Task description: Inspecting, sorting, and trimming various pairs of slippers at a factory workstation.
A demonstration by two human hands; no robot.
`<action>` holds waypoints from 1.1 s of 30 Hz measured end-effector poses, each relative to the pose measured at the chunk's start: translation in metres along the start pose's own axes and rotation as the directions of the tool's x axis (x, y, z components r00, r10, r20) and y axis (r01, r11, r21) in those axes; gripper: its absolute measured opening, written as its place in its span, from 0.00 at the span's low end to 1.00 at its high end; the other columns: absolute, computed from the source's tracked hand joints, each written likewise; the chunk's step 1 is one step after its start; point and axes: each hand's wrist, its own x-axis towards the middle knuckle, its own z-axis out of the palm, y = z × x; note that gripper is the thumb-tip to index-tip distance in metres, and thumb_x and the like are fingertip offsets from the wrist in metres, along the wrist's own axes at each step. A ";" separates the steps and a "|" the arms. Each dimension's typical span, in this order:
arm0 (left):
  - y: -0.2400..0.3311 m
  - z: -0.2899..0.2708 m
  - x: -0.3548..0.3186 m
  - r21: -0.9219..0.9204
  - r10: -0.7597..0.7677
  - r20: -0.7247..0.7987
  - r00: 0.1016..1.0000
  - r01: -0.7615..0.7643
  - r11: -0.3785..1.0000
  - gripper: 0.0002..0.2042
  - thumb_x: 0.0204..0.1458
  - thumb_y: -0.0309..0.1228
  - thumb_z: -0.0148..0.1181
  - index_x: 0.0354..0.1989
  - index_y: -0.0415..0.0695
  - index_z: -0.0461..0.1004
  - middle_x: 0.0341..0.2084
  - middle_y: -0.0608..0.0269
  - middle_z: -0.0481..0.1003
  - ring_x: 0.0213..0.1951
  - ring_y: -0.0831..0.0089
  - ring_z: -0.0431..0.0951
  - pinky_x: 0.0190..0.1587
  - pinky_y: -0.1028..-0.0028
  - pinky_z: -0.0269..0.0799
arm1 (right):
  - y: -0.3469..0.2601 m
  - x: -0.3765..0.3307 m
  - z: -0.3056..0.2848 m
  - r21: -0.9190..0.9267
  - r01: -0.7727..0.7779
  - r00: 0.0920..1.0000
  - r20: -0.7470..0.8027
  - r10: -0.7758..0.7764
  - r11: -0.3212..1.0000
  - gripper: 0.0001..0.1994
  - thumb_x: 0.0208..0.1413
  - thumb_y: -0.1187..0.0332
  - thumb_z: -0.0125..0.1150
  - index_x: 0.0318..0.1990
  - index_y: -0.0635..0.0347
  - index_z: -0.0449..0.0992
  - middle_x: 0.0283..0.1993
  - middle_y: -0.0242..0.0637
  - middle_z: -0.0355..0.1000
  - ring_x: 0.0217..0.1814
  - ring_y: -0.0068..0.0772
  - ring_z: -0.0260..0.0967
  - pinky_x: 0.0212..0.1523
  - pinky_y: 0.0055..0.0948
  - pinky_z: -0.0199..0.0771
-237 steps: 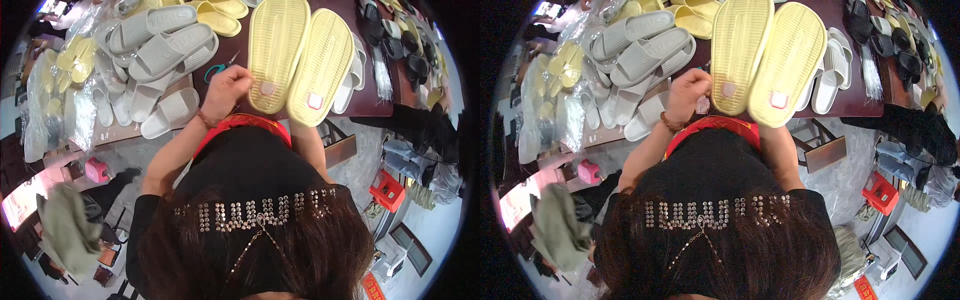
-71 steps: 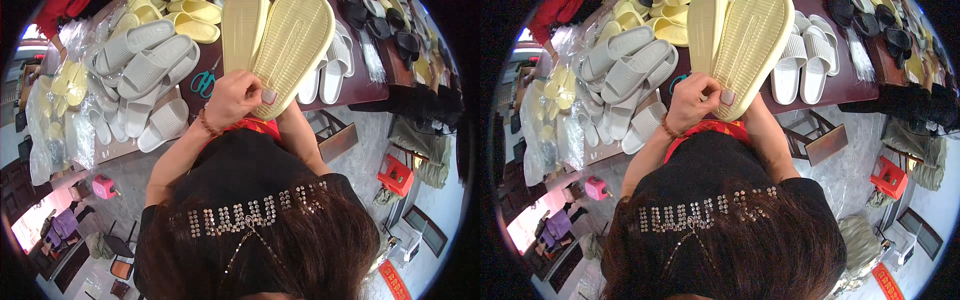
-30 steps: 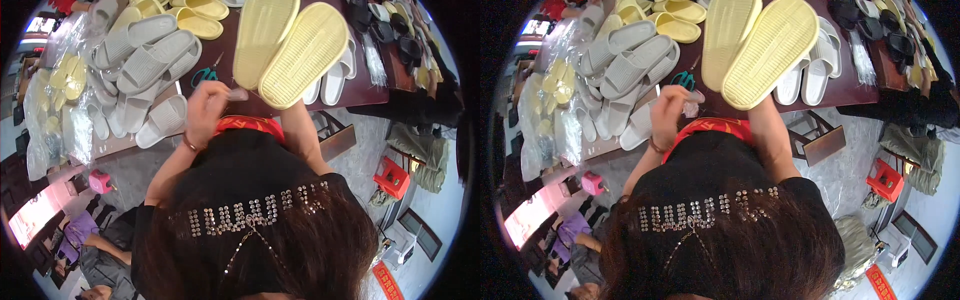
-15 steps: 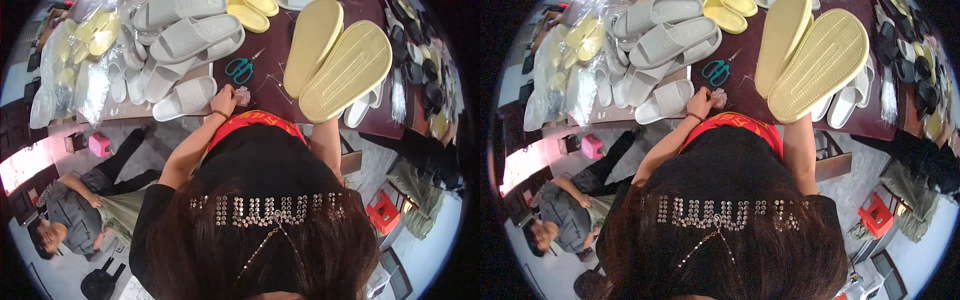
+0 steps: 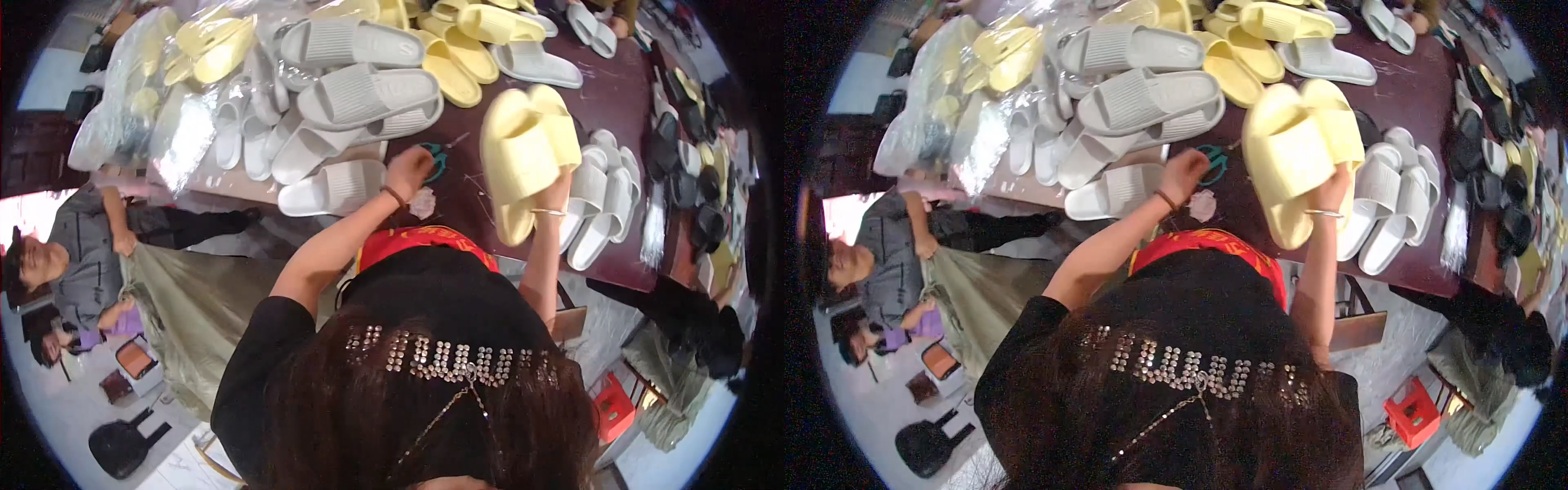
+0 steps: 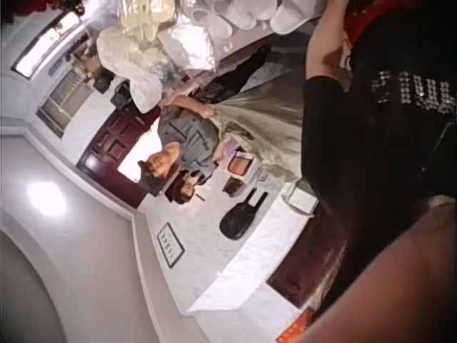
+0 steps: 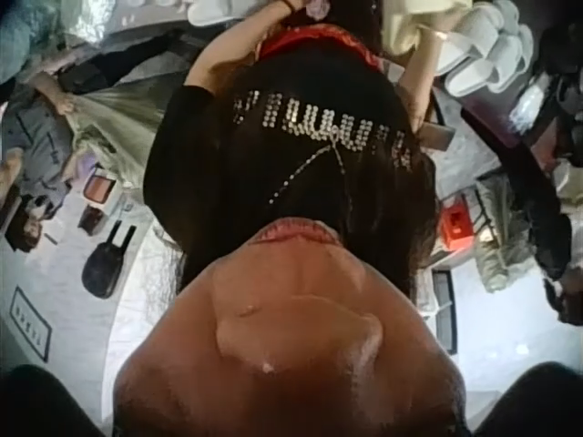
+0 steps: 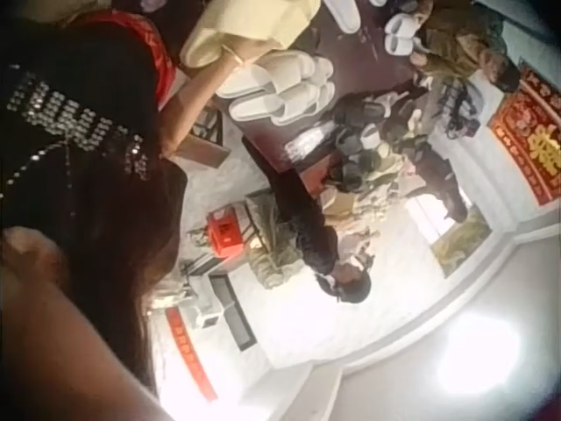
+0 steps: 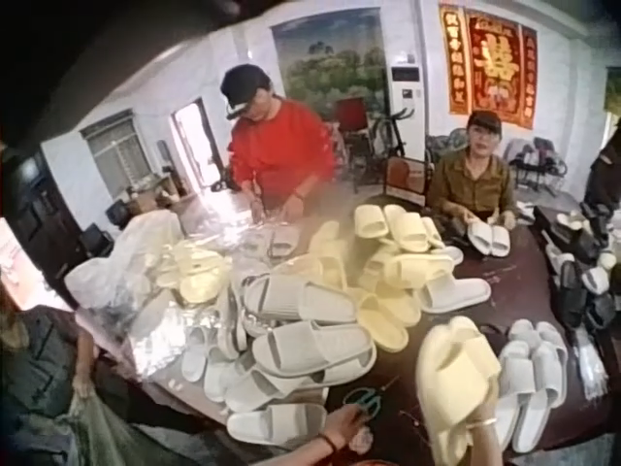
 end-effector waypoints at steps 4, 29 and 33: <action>0.066 -0.016 0.024 -0.447 0.090 -0.173 0.981 -0.160 0.880 0.12 0.52 0.31 0.48 0.41 0.39 0.67 0.33 0.62 0.72 0.32 0.75 0.71 0.36 0.78 0.66 | 0.021 -0.006 0.015 -0.345 0.248 0.965 0.002 -0.263 0.905 0.15 0.40 0.75 0.48 0.40 0.67 0.71 0.42 0.50 0.67 0.45 0.50 0.63 0.46 0.36 0.61; -0.006 -0.020 0.053 0.014 -0.050 0.164 0.985 0.048 0.999 0.14 0.37 0.23 0.54 0.37 0.39 0.67 0.20 0.64 0.71 0.22 0.78 0.69 0.26 0.78 0.65 | 0.006 -0.046 -0.020 -0.358 0.035 0.971 -0.208 -0.116 0.933 0.16 0.31 0.78 0.49 0.34 0.71 0.69 0.38 0.58 0.64 0.43 0.58 0.59 0.45 0.44 0.58; -0.005 -0.003 0.046 0.142 0.001 0.097 0.995 -0.015 0.990 0.10 0.36 0.25 0.54 0.31 0.43 0.67 0.18 0.59 0.71 0.24 0.70 0.73 0.28 0.70 0.67 | 0.022 -0.058 -0.006 -0.587 0.079 0.997 0.066 -0.049 0.805 0.18 0.26 0.78 0.49 0.32 0.71 0.70 0.36 0.57 0.65 0.44 0.60 0.58 0.47 0.44 0.58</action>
